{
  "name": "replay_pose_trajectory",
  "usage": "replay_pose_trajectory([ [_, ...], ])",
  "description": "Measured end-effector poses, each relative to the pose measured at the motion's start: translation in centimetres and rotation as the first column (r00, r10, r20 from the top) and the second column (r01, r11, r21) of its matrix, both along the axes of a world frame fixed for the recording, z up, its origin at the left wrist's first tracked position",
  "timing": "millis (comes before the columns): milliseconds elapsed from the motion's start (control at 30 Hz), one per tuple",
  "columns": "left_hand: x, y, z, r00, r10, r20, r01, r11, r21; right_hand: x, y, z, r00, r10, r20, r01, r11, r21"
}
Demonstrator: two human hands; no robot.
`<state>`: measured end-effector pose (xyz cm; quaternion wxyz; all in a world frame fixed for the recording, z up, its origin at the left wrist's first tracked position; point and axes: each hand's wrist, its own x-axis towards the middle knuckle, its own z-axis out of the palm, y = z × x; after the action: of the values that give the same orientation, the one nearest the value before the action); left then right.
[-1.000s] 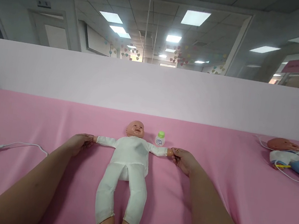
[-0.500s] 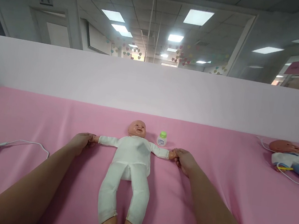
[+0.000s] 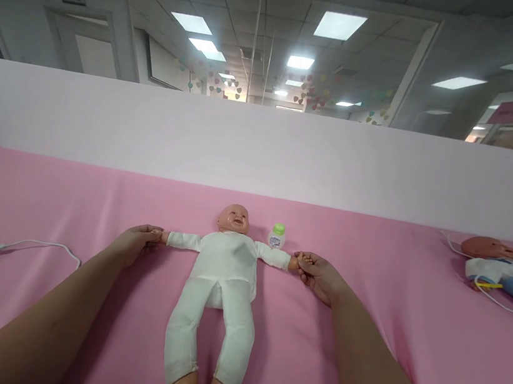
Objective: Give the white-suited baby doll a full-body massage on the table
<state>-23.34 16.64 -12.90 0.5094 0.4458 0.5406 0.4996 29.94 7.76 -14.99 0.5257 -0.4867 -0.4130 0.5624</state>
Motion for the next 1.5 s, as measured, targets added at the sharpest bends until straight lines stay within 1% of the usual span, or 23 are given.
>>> replay_pose_trajectory([
  [100,0.3,-0.5,0.3,0.999,0.011,-0.049,-0.010,1.000,0.010,-0.4,0.0,0.1,0.998,0.011,0.065,-0.013,0.999,0.033],
  [200,0.4,-0.3,0.1,0.996,0.041,-0.078,-0.040,0.999,0.023,-0.9,0.0,0.3,0.995,0.009,0.101,-0.015,0.999,0.051],
  [233,0.4,-0.2,-0.1,0.995,0.055,-0.084,-0.053,0.998,0.024,-1.0,0.1,0.3,0.994,-0.015,0.105,0.010,0.999,0.049],
  [367,0.4,0.7,-0.6,0.992,0.092,-0.080,-0.094,0.996,-0.012,-1.2,0.8,-0.2,0.972,-0.183,0.146,0.185,0.983,-0.001],
  [400,0.4,0.8,-0.6,0.992,0.100,-0.072,-0.102,0.994,-0.025,-1.1,1.1,-0.5,0.965,-0.209,0.157,0.212,0.977,-0.008],
  [467,0.3,1.0,-0.6,0.992,0.115,-0.049,-0.117,0.992,-0.044,-0.9,1.5,-0.8,0.962,-0.224,0.156,0.229,0.973,-0.017],
  [533,0.3,0.9,-0.4,0.994,0.107,-0.021,-0.108,0.993,-0.049,-0.7,1.6,-1.0,0.973,-0.196,0.120,0.201,0.979,-0.032],
  [633,0.3,0.5,-0.1,0.998,0.054,0.026,-0.053,0.998,-0.036,-0.4,1.4,-0.9,0.990,-0.137,0.030,0.139,0.989,-0.055],
  [767,0.2,-0.1,0.2,1.000,-0.004,0.026,0.004,1.000,-0.013,0.2,0.7,-0.7,0.998,-0.023,-0.052,0.023,1.000,-0.011],
  [867,0.0,-0.4,0.3,0.999,-0.043,0.000,0.043,0.999,0.007,0.5,0.5,-0.7,0.999,0.035,-0.028,-0.035,0.999,0.013],
  [1000,-0.1,-0.6,0.5,0.996,-0.079,-0.042,0.080,0.996,0.041,0.4,0.4,-0.5,0.999,0.034,0.016,-0.034,0.999,0.036],
  [1067,0.0,-0.7,0.6,0.996,-0.066,-0.060,0.069,0.996,0.047,0.1,0.3,-0.3,0.999,0.035,0.039,-0.037,0.998,0.048],
  [1167,0.3,-0.6,0.6,0.996,-0.010,-0.086,0.014,0.999,0.043,-0.5,0.2,-0.1,0.996,0.034,0.086,-0.039,0.998,0.059],
  [1267,0.3,-0.3,0.3,0.995,0.032,-0.092,-0.029,0.999,0.034,-1.0,0.2,0.0,0.988,-0.030,0.149,0.022,0.998,0.053],
  [1367,0.0,0.3,-0.2,0.996,0.042,-0.083,-0.041,0.999,0.013,-1.5,0.3,0.1,0.974,-0.112,0.195,0.106,0.993,0.043],
  [1500,-0.4,0.7,-0.6,0.999,0.017,-0.038,-0.017,1.000,0.003,-1.8,0.6,0.2,0.966,-0.197,0.165,0.200,0.980,-0.003],
])
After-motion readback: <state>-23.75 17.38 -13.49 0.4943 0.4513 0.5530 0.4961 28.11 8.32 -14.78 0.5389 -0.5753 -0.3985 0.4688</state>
